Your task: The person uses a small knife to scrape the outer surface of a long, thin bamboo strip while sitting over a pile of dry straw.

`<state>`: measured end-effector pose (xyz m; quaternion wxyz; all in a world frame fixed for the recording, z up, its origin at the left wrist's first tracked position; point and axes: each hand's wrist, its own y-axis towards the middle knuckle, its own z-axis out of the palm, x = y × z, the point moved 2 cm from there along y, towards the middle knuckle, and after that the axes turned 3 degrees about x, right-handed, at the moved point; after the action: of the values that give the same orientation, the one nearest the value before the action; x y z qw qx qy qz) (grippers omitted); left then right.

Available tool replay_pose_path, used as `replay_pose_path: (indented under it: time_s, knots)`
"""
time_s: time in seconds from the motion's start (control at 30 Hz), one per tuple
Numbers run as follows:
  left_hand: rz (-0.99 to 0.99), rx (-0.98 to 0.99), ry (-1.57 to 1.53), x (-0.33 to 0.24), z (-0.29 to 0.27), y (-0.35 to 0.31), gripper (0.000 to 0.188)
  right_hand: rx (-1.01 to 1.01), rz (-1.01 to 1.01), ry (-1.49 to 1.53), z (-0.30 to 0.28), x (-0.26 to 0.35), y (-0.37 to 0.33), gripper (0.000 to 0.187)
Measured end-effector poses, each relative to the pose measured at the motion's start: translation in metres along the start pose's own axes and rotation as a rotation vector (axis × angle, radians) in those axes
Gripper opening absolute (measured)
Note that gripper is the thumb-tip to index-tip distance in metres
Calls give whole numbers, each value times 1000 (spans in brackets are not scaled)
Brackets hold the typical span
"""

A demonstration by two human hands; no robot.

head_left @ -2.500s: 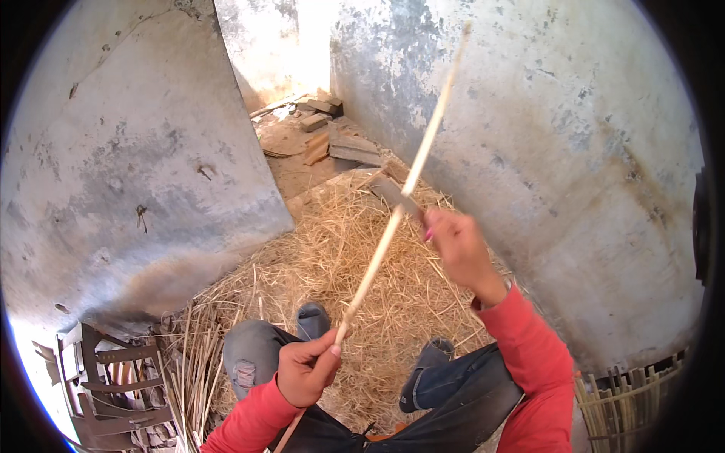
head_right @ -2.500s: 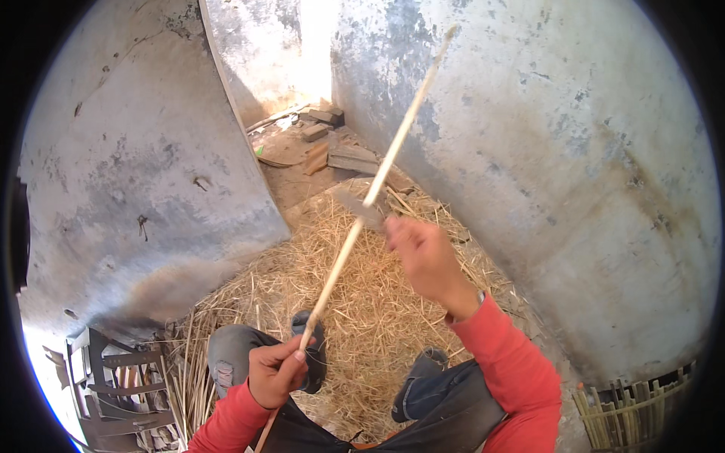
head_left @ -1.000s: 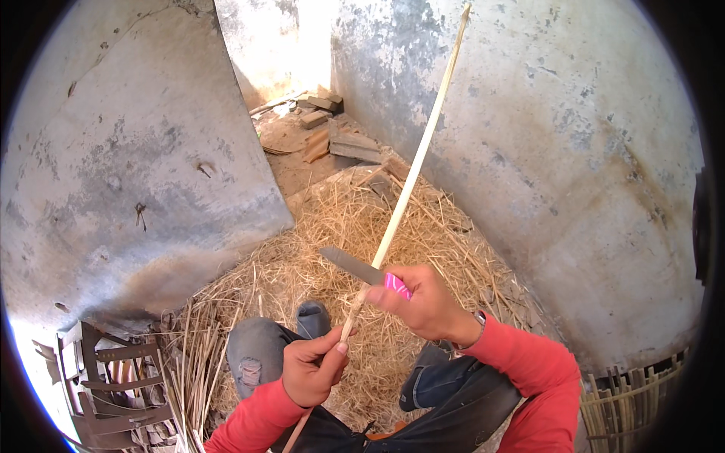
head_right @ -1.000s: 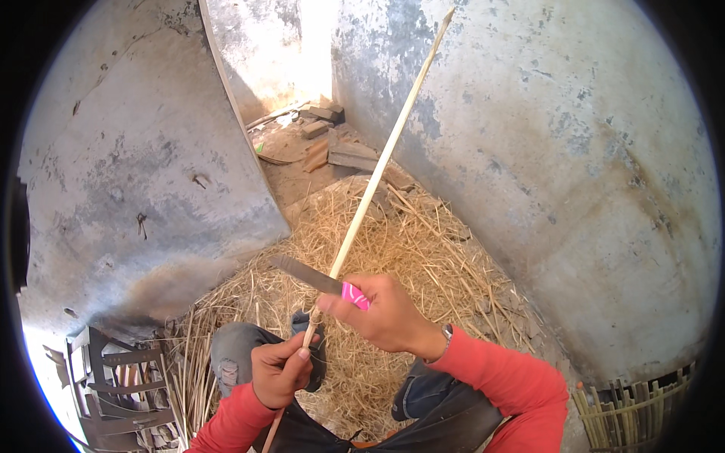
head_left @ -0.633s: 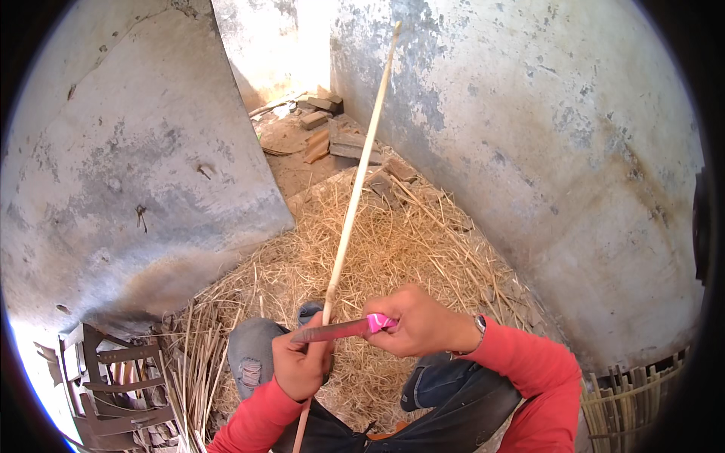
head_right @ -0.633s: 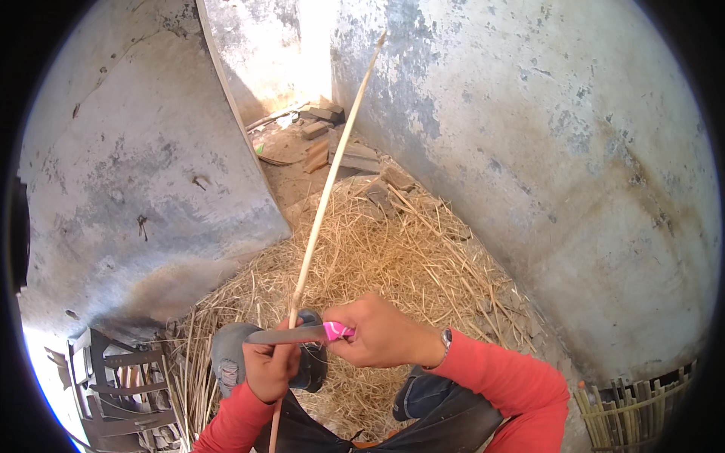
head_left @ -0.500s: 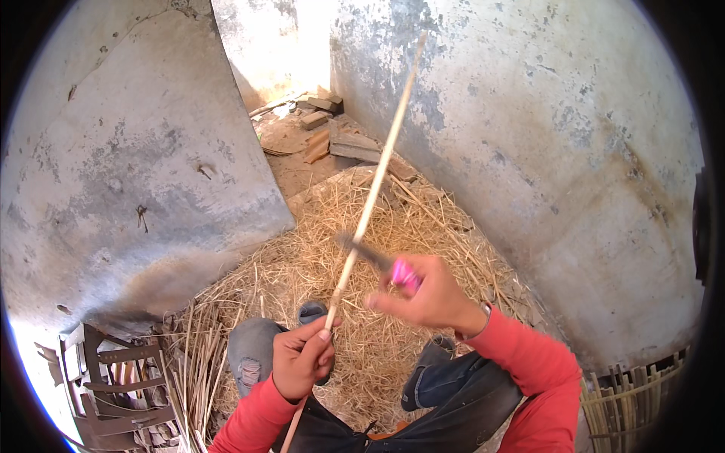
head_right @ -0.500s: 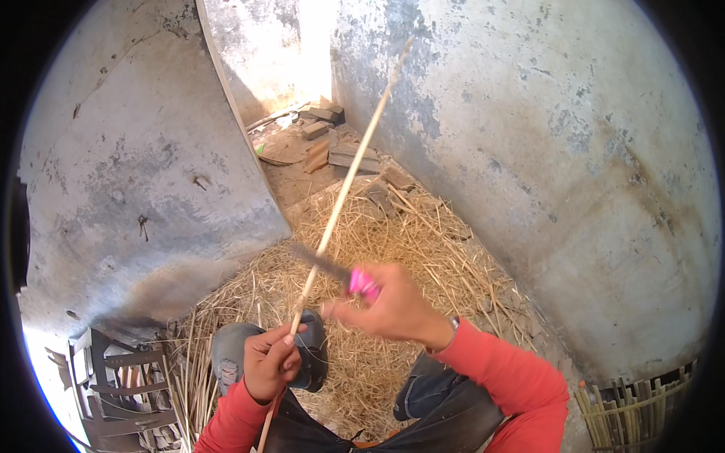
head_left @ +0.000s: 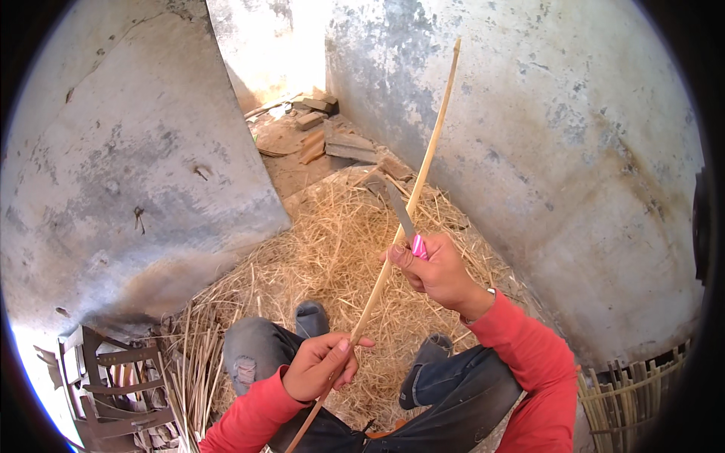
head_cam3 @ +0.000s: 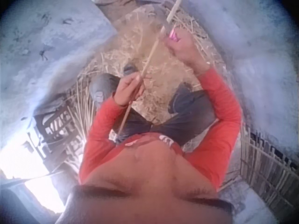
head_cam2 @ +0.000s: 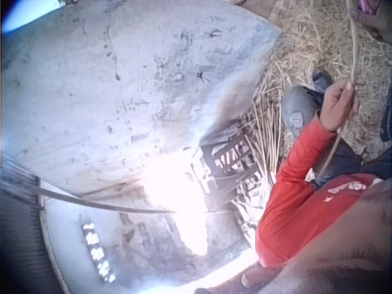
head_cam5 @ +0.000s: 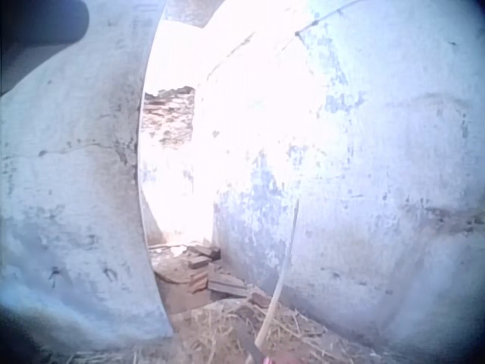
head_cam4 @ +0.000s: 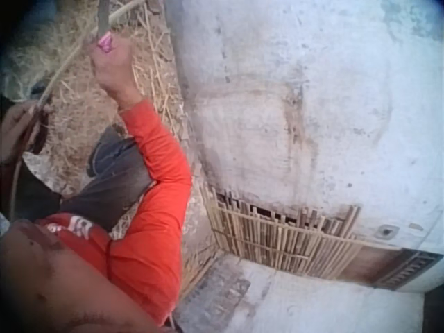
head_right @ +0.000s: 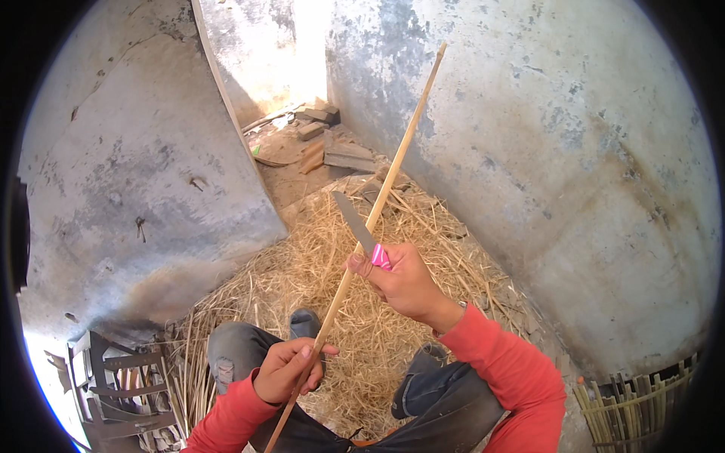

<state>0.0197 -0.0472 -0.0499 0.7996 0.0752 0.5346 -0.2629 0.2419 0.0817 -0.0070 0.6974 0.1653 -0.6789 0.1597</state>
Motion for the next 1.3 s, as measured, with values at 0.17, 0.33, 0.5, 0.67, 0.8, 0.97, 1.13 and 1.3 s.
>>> replay_pose_path:
  time_s: [0.17,0.33,0.5,0.67,0.8,0.97,1.13,1.3]
  knots:
    - [-33,-83,61,-2,-7,-2,39,152,-180,-233,-11,2,2,30]
    - [104,-246,153,0,-10,-6,37,-206,-243,-212,-34,26,-5,29]
    - [121,-241,181,4,-10,-8,36,-554,-363,-428,-66,28,2,35]
    - [220,-171,441,-4,-4,-6,34,-681,-493,-733,-64,32,5,41]
    - [284,-226,464,-2,-8,-7,33,-476,-448,-794,-28,25,-1,39]
    - [309,-273,450,-2,-9,-6,34,-299,-487,-733,1,12,-4,37]
    - [327,-319,414,-5,-6,-1,32,-34,-467,-746,50,4,-23,35]
    - [255,-334,212,-1,-9,-3,33,15,-383,-652,63,-6,-26,34]
